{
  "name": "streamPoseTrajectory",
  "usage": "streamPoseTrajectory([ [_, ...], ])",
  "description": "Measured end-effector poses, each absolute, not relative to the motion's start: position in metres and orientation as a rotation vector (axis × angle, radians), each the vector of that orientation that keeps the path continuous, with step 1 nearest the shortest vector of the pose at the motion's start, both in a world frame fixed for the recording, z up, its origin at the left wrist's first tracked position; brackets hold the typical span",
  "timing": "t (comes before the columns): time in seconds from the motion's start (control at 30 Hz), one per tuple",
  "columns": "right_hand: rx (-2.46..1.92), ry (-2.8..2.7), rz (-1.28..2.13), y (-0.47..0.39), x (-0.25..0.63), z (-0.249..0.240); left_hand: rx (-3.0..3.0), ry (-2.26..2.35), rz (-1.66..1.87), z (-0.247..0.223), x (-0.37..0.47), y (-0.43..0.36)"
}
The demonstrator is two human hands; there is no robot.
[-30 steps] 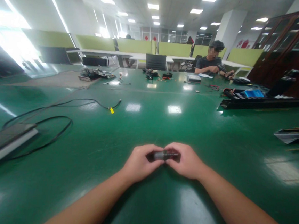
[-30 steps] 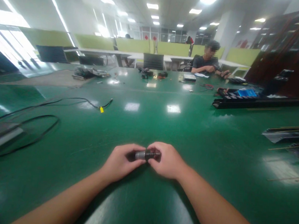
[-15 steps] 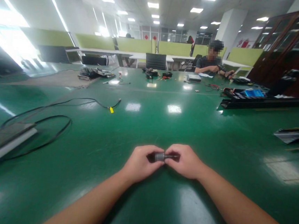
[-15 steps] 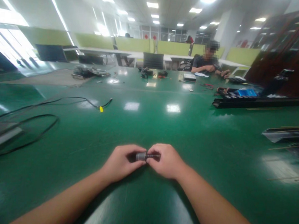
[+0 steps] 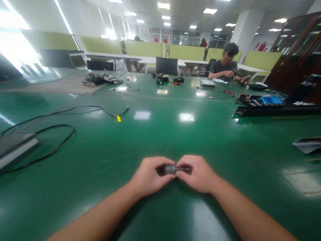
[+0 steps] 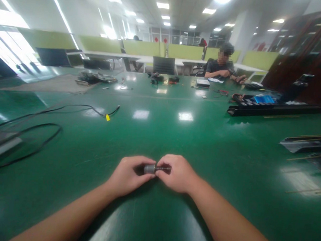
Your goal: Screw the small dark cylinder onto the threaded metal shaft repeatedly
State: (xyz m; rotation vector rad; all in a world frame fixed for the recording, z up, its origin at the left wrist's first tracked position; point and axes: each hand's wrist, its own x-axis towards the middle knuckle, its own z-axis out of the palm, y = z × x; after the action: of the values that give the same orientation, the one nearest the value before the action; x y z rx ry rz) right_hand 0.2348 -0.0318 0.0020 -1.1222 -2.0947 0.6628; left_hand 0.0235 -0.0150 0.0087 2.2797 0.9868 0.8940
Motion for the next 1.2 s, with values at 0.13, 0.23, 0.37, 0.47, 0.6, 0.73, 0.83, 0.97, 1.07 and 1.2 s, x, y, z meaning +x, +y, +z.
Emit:
streamPoseTrajectory([
  [0.13,-1.131,-2.103,0.637,-0.0320,0.2351,0.0030,2.277,0.995,0.898,0.0095,0.0230,-0.0149],
  [0.23,-1.137,-2.112,0.627,-0.0319,0.2355,0.0026,2.280,1.001,0.892,0.0101,0.0226,-0.0148],
  [0.37,-1.132,-2.112,0.618,-0.0312,0.2359,0.0018,2.284,0.995,0.888,0.0101,0.0221,-0.0145],
  [0.47,-1.135,-2.117,0.616,-0.0310,0.2359,0.0018,2.282,0.993,0.895,0.0094,0.0217,-0.0143],
  [0.6,-1.142,-2.119,0.611,-0.0313,0.2355,0.0023,2.280,0.989,0.889,0.0089,0.0212,-0.0140],
  [0.73,-1.152,-2.119,0.609,-0.0315,0.2357,0.0019,2.280,0.998,0.889,0.0096,0.0211,-0.0143],
  [0.83,-1.151,-2.122,0.603,-0.0317,0.2359,0.0017,2.283,1.002,0.892,0.0097,0.0209,-0.0145],
  [0.97,-1.155,-2.126,0.597,-0.0323,0.2355,0.0026,2.282,1.003,0.892,0.0091,0.0206,-0.0146],
  [1.07,-1.153,-2.128,0.593,-0.0323,0.2354,0.0027,2.281,1.000,0.898,0.0093,0.0209,-0.0146],
  [1.2,-1.156,-2.125,0.591,-0.0310,0.2365,0.0011,2.282,1.013,0.903,0.0100,0.0210,-0.0142],
])
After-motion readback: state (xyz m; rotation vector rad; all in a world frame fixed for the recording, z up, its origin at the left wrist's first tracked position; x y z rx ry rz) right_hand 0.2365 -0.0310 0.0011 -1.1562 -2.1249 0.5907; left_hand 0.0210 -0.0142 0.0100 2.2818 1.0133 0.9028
